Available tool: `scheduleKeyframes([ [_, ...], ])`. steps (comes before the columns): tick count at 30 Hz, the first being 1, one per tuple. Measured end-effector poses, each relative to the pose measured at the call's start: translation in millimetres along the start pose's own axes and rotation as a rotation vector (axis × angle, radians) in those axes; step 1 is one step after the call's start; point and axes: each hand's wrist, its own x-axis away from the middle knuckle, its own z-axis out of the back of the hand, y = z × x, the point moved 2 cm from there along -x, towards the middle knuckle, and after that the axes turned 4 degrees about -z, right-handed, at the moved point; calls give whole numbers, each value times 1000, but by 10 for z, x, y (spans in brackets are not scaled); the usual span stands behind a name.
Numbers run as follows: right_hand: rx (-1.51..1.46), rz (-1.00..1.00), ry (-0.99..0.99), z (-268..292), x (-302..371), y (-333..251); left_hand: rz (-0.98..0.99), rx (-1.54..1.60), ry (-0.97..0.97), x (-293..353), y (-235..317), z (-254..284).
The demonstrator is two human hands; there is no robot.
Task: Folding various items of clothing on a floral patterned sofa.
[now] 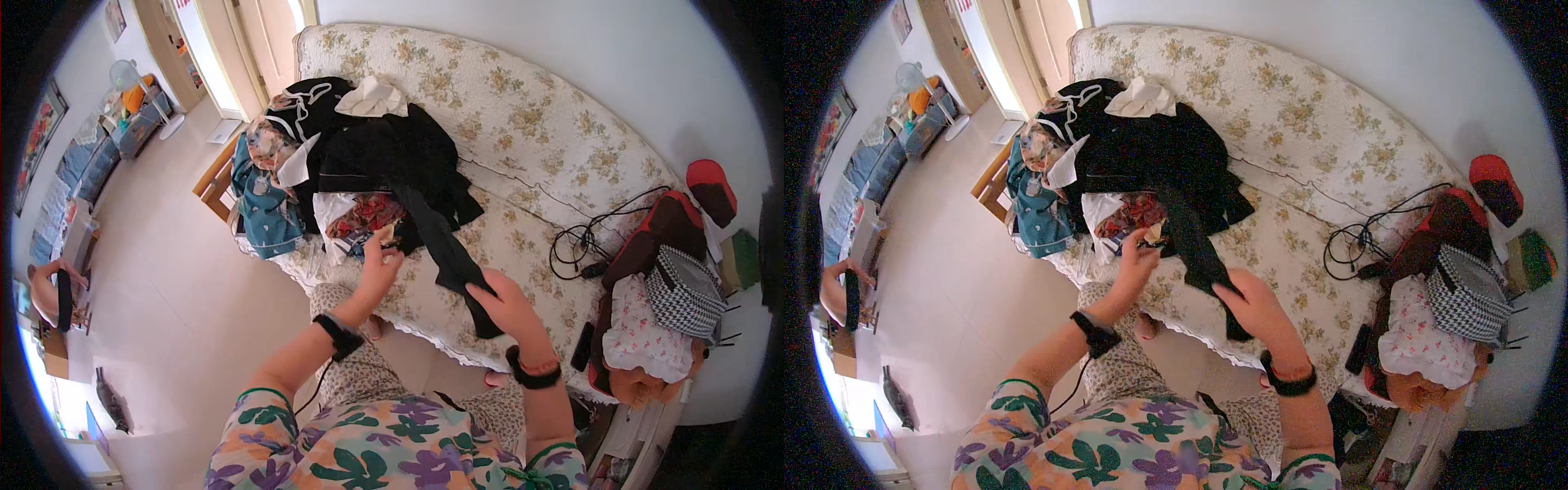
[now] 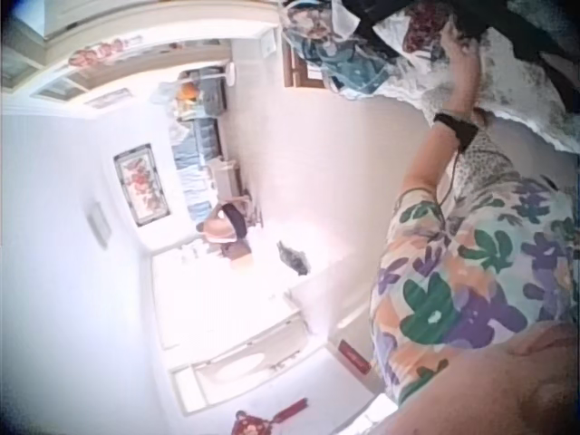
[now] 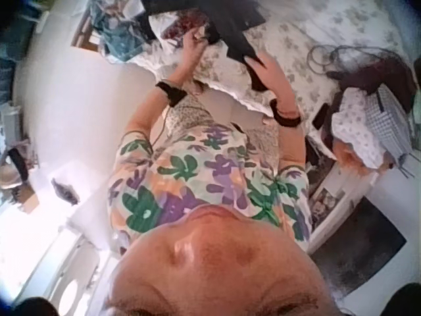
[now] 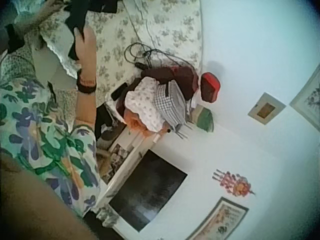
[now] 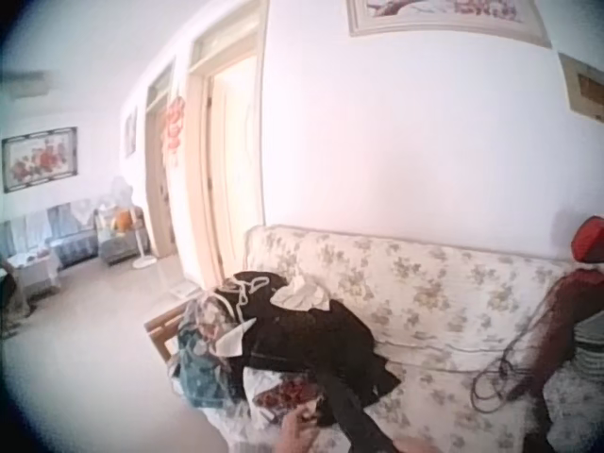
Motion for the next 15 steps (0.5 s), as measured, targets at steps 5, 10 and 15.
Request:
scheduleKeyframes([
  [5, 109, 128, -115, 315, 1035, -334, 802, 896, 102, -41, -309, -252],
  [10, -41, -16, -102, 318, 1798, -166, 897, 765, -3, 17, -825, -580],
  [15, -176, -230, 45, 313, 2065, -59, 882, 229, -140, 188, -1139, -811],
])
